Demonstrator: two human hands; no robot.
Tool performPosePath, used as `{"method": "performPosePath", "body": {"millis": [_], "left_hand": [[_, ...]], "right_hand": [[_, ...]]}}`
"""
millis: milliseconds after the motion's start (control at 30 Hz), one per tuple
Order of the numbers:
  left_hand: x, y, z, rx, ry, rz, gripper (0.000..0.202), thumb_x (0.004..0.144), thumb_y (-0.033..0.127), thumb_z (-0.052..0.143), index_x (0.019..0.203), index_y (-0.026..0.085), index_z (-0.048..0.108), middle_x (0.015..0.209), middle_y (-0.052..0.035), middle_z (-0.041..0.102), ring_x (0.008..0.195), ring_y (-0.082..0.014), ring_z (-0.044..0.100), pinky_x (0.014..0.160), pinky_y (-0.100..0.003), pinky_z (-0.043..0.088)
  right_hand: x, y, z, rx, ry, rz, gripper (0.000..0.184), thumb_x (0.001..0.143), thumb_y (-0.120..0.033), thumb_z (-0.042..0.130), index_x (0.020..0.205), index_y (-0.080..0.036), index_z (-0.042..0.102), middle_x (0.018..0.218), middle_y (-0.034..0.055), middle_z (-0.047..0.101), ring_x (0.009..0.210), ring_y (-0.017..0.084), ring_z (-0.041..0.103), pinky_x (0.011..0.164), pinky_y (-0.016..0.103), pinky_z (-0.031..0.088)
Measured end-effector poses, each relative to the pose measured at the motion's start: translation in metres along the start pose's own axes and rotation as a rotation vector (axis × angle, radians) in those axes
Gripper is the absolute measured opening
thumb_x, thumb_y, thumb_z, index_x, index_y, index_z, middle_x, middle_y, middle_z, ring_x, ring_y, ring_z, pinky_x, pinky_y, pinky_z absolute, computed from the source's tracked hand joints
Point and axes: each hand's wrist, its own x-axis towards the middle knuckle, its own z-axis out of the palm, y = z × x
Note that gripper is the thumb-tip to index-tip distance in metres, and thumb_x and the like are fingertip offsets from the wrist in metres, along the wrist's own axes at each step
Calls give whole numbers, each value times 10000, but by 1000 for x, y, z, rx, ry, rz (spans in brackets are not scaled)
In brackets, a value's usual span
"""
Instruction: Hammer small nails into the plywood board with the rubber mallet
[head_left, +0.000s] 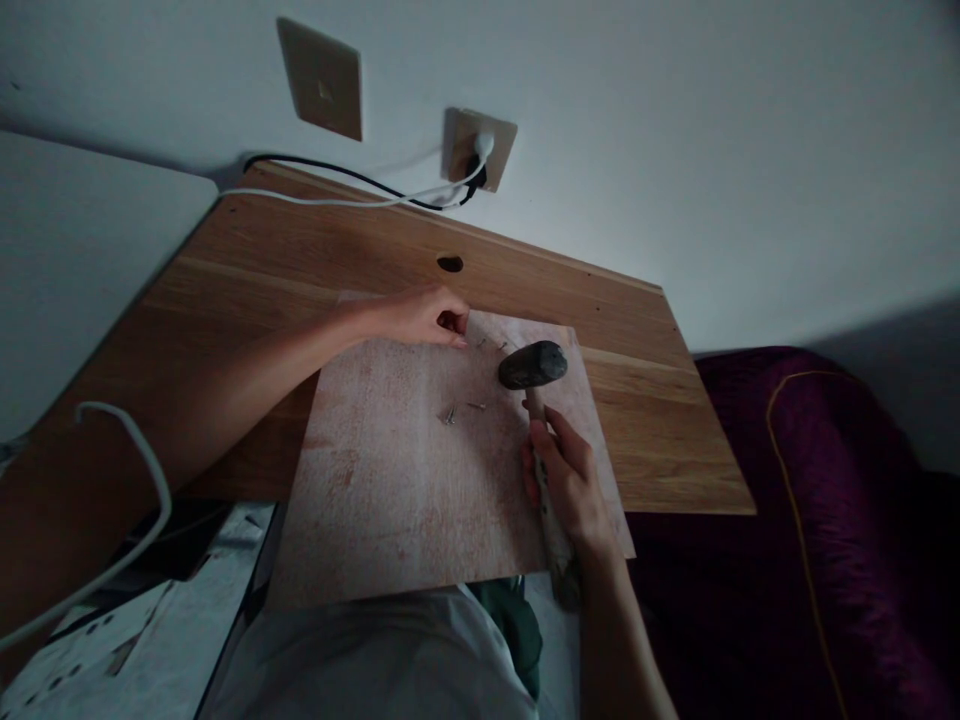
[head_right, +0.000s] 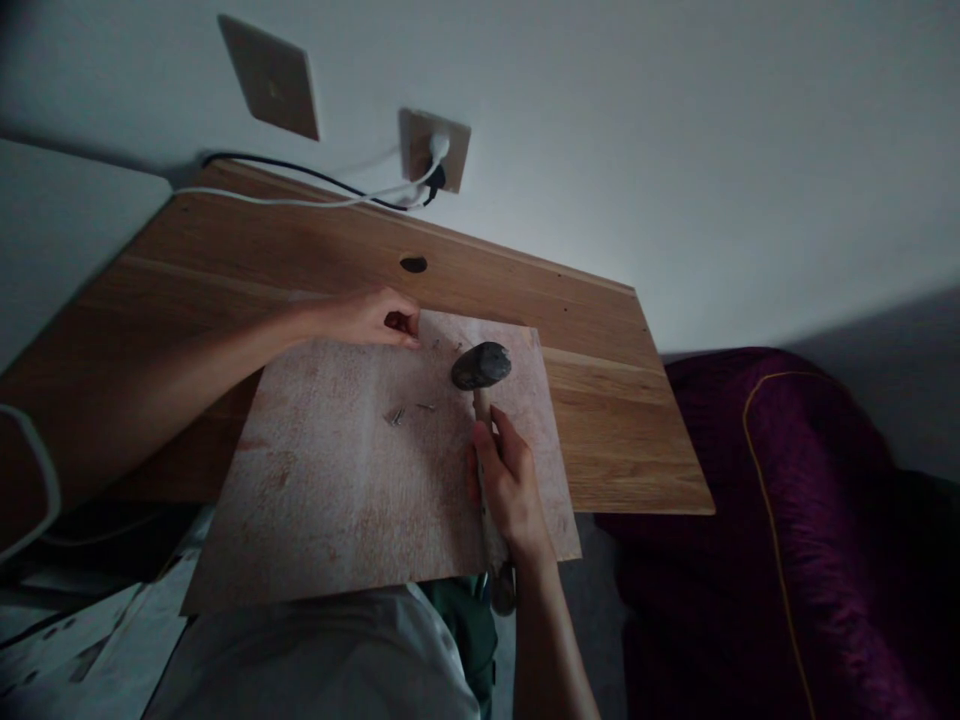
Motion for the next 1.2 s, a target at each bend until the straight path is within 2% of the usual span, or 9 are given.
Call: {"method": "performPosePath", "body": {"millis": [133,200,300,433,567,667,833,1000,1200], "left_hand": [[-2,19,-6,171,37,38,310,847,441,804,1004,180,742,997,-60,707,825,-184,625,761,-306,414],[-4,36,-3,236,67,89,281,854,422,806,999,194,732,1061,-71,702,858,-192,629,783,-313,419],[-7,63,9,232,-45,217,80,866,267,764,879,222,700,983,-40,716,840,-183,643,786,-312,433],[-10,87,29,304,-199,283,131,820,139,776,865,235,699,937,-31,756,842,-207,680,734,-336,444],[-15,95,38,463,-285,279,181,854,84,728,967,226,731,989,-49,786,865,-222,713,725,-342,470],[-16,95,39,492,-276,285,172,871,82,706,959,226,738,954,-26,774,833,-195,710,743,-316,482],[-13,80,19,394,-130,251,138,868,79,684,825,207,708,861,-9,717,724,-154,639,693,-302,436],[-28,45,-5,118,109,98,125,882,112,672,947,197,735,926,-4,732,769,-132,646,751,-262,460],[-56,15,13,-78,434,-123,73,890,144,704,948,186,717,875,15,744,669,-96,587,663,-225,443]], "right_hand": [[0,3,0,6,-5,-21,355,1044,-603,628,995,-251,631,652,-57,569,411,108,480,362,252,342],[1,3,0,-6,-7,-24,344,1056,-591,616,987,-254,627,638,-57,567,413,111,481,373,256,345],[1,3,0,-15,-2,-33,348,1052,-598,618,989,-256,616,627,-59,558,413,113,487,378,255,352],[1,4,1,18,-2,-15,374,1032,-629,637,983,-260,598,630,-66,555,398,111,487,357,251,346],[2,5,1,22,1,-20,404,1013,-652,656,934,-262,589,599,-68,548,390,112,490,352,247,347],[3,4,1,9,2,-41,417,1011,-655,653,898,-261,577,584,-67,550,383,108,491,349,239,353],[2,5,1,20,-3,-23,436,998,-678,657,904,-262,567,606,-69,548,384,103,479,339,229,349],[2,8,1,6,3,-21,452,1007,-698,643,960,-251,601,615,-58,556,411,116,482,356,243,379],[2,7,3,21,35,-19,510,962,-752,665,963,-245,620,581,-57,549,402,125,474,357,254,358]]}}
